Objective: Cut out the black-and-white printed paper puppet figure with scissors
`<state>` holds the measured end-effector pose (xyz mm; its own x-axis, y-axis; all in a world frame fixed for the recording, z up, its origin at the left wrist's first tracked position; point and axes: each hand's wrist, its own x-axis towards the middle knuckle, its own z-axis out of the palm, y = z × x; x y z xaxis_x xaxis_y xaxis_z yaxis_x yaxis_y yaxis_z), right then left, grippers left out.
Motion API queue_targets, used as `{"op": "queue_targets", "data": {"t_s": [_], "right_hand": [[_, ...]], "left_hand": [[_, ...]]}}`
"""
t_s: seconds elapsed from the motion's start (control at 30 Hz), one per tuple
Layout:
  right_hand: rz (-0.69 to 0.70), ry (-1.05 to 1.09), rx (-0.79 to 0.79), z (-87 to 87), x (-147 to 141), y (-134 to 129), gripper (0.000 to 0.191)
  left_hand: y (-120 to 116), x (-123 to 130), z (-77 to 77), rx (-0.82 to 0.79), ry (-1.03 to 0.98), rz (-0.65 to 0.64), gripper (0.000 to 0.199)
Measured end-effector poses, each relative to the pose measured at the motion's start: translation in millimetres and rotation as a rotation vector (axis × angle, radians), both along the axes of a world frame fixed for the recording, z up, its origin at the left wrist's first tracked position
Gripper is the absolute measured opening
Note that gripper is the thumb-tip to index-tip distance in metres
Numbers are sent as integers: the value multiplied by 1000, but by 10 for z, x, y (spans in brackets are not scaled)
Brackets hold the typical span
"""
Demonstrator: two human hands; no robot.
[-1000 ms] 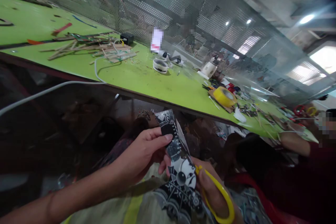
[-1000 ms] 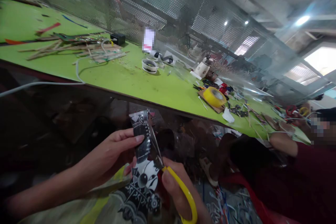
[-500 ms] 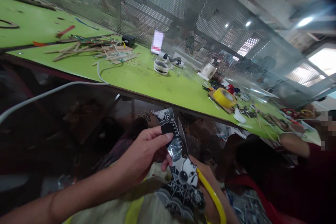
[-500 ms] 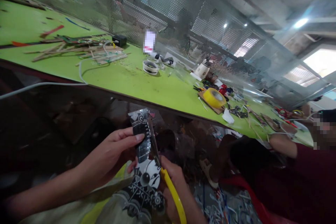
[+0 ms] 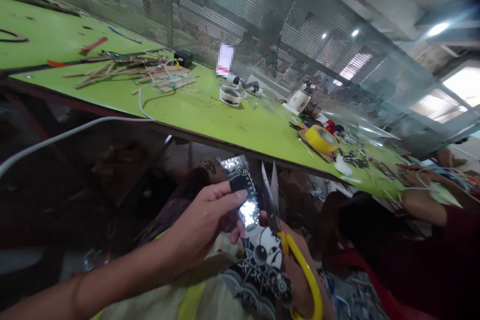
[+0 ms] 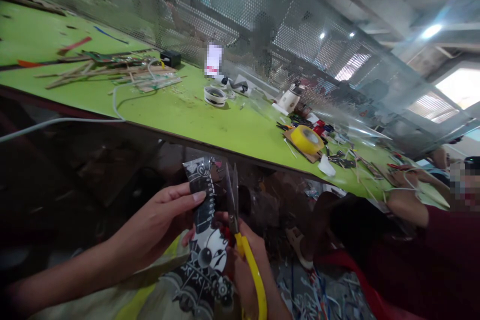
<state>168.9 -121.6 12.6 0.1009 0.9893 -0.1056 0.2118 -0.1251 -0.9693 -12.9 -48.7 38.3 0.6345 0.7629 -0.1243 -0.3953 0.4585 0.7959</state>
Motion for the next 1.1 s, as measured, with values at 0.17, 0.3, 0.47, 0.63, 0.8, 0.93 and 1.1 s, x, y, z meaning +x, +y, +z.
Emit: {"op": "queue_targets", "data": {"t_s": [0.17, 0.3, 0.47, 0.63, 0.8, 0.93, 1.1], "right_hand": [[-78, 100, 42, 174, -143, -54, 46], [-80, 54, 182, 349, -152, 48, 41], [-26, 60, 199, 497, -199, 153, 37], [-33, 0, 203, 516, -241, 160, 37], [-94, 3, 235, 484, -269, 185, 37], [-85, 11, 263, 499, -281, 187, 38], [-46, 25, 296, 511, -262, 166, 43]], "left_hand": [[-8, -4, -18, -16, -31, -65, 24], [-8, -2, -30, -38, -57, -99, 22], [-11, -10, -32, -75, -63, -119, 19], [-20, -23, -24, -90, -32, -128, 18], [-25, -20, -32, -109, -47, -119, 15], [-26, -16, -44, -114, -50, -132, 17], [-32, -22, -47, -105, -27, -119, 18]]}}
